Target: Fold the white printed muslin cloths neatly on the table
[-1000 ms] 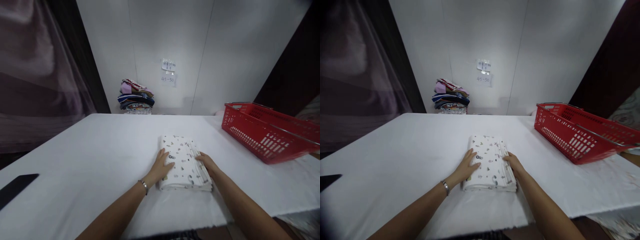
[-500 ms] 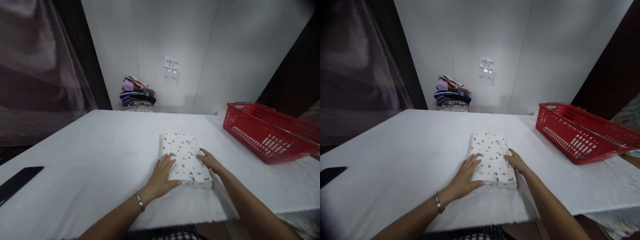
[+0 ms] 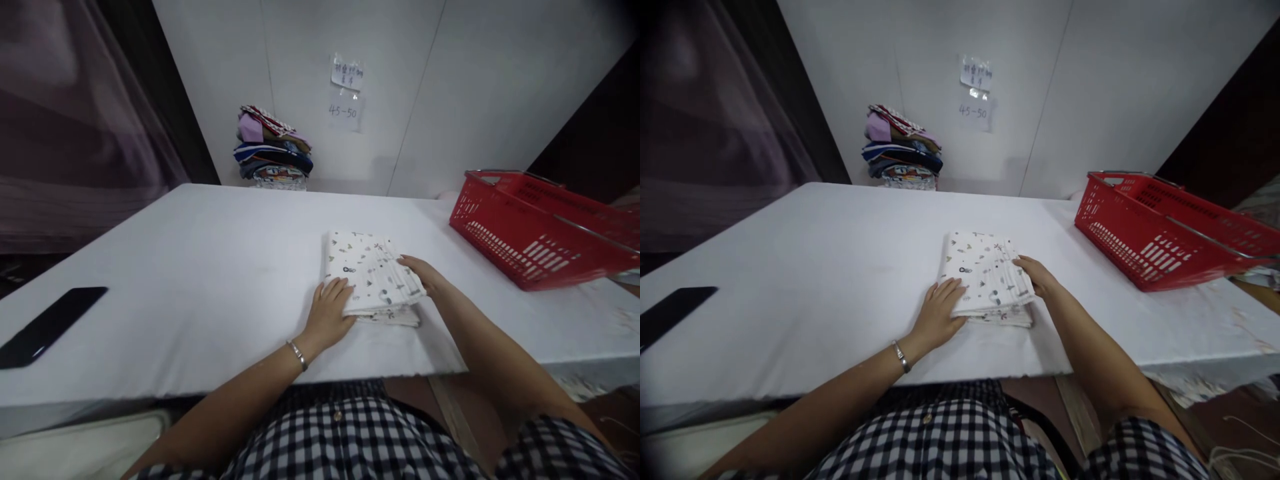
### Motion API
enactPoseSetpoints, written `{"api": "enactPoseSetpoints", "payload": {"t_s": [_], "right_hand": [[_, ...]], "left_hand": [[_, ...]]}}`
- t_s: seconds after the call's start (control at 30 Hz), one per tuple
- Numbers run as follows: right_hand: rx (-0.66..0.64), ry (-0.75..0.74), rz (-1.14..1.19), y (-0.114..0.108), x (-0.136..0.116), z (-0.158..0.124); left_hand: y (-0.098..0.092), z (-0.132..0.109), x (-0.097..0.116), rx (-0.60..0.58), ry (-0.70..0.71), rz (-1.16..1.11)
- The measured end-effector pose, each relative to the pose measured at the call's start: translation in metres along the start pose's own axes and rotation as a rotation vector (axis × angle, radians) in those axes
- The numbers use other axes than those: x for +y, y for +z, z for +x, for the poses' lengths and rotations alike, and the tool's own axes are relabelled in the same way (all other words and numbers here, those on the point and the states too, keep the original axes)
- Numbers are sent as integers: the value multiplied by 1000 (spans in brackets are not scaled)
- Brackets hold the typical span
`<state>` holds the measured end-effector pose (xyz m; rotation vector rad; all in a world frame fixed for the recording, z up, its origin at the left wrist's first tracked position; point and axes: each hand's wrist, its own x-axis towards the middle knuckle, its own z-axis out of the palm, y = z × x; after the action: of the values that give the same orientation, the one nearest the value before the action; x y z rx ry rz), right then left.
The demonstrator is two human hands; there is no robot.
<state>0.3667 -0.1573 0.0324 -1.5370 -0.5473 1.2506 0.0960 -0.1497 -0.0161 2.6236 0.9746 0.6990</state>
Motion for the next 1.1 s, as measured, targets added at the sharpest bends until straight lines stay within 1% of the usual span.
{"api": "enactPoseSetpoints", "payload": {"t_s": [0.1, 0.27, 0.4, 0.5, 0.57, 0.63, 0.8, 0.87, 0.93, 1.0, 1.1], "right_hand": [[-21, 30, 34, 2, -4, 0], [-64, 86, 32, 4, -8, 3], [-98, 44, -4, 6, -12, 4], [-98, 16, -21, 8, -16, 4], [-92, 12, -20, 9, -18, 2], [-91, 12, -15, 9, -18, 0], [-109, 36, 26, 7, -5, -5], [-116, 45, 53, 4, 2, -7], [-108, 55, 62, 2, 8, -8], [-116, 61, 63, 0, 12, -10], [-165, 11, 86, 0, 11, -14]], "left_hand": [[0, 1, 3, 49, 35, 33], [2, 3, 8, 92, 84, 80], [7, 12, 20, 107, 114, 119], [8, 19, 29, 103, 124, 175], [6, 20, 30, 112, 108, 197], [3, 16, 27, 140, 65, 194], [-1, -4, 8, 239, -136, 92], [-1, -11, 5, 261, -197, 31], [-1, -14, 7, 251, -189, 3], [-3, -13, 11, 219, -138, 14], [-7, -8, 17, 199, -116, 37]]}}
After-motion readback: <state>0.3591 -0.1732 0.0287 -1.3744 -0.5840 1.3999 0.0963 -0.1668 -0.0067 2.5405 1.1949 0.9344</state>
